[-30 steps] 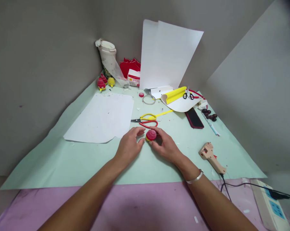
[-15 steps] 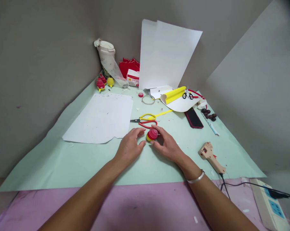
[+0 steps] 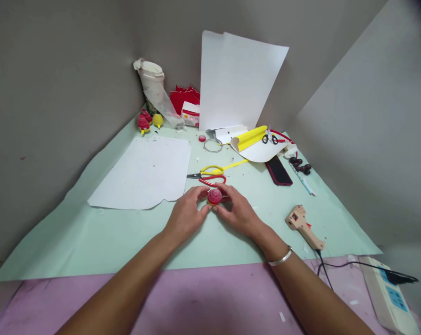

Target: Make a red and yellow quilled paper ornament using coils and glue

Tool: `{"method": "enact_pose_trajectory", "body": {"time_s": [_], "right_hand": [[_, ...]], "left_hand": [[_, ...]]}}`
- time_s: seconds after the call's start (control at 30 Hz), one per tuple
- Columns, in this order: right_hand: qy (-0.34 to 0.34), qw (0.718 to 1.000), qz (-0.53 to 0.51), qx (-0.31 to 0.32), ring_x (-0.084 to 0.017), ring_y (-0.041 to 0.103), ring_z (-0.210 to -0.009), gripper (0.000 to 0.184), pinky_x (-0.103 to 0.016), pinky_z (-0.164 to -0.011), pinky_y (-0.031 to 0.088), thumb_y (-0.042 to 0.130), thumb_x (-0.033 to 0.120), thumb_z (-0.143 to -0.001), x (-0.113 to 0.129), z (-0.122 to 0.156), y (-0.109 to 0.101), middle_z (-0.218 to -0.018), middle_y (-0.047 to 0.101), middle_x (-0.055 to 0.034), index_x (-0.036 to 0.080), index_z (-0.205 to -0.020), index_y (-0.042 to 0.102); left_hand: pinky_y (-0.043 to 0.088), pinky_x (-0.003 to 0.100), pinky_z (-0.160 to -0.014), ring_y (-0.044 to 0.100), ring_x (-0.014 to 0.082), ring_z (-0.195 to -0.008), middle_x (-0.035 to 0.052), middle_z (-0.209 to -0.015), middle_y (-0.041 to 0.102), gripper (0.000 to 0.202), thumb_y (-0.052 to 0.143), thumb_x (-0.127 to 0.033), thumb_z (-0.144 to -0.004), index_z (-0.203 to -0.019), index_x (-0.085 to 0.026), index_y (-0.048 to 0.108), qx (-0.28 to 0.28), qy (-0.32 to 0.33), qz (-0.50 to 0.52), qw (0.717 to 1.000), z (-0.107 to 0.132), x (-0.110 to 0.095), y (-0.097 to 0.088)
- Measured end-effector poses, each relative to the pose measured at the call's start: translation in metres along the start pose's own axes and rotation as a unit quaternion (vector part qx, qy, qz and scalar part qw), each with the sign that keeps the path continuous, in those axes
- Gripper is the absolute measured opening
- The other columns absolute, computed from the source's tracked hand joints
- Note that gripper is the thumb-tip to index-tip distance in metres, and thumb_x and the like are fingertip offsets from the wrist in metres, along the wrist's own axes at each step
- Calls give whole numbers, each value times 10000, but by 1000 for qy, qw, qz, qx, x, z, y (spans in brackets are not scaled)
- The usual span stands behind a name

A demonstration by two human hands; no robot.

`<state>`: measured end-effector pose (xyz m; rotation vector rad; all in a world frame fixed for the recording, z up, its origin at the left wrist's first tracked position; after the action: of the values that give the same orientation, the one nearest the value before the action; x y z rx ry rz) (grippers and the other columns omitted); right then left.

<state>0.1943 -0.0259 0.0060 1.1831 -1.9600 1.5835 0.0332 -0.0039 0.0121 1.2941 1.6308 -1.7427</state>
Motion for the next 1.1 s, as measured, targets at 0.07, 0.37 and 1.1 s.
{"method": "enact_pose_trajectory", "body": {"time_s": [0.07,0.37,1.1], "right_hand": [[0,1000,2,6,-238,610,-1090,599,-411,-945,532,670,173,-832,0,1,-1,-1235,592,-109,242,-1385,450],[10,1000,-10,21,-212,624,-1020,601,-402,-927,537,682,192,-841,-1,1,-5,-1211,588,-101,247,-1388,441],[79,996,49,-6,-204,606,-951,467,-384,-863,543,597,175,-879,16,70,-37,-1096,610,-86,234,-1328,480]], "left_hand": [[504,372,-950,647,213,-1074,37,-1184,680,356,625,-208,-800,-1153,-237,585,1,0,-5,1000,0,-1,-1],[510,383,-946,649,224,-1082,40,-1196,681,398,639,-231,-781,-1173,-242,573,3,-5,-15,1000,-1,-2,-1],[491,432,-975,649,266,-1068,50,-1157,700,494,685,-526,-739,-1153,-262,631,-71,-98,-7,993,4,-14,-63]]}}
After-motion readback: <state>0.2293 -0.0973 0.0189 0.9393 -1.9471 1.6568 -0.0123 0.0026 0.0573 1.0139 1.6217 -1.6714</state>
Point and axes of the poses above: each hand's wrist, its own z-axis away from the middle knuckle, its own y-axis out of the palm, x = y × z, the point moved 4 cm from there along -z, towards the middle knuckle
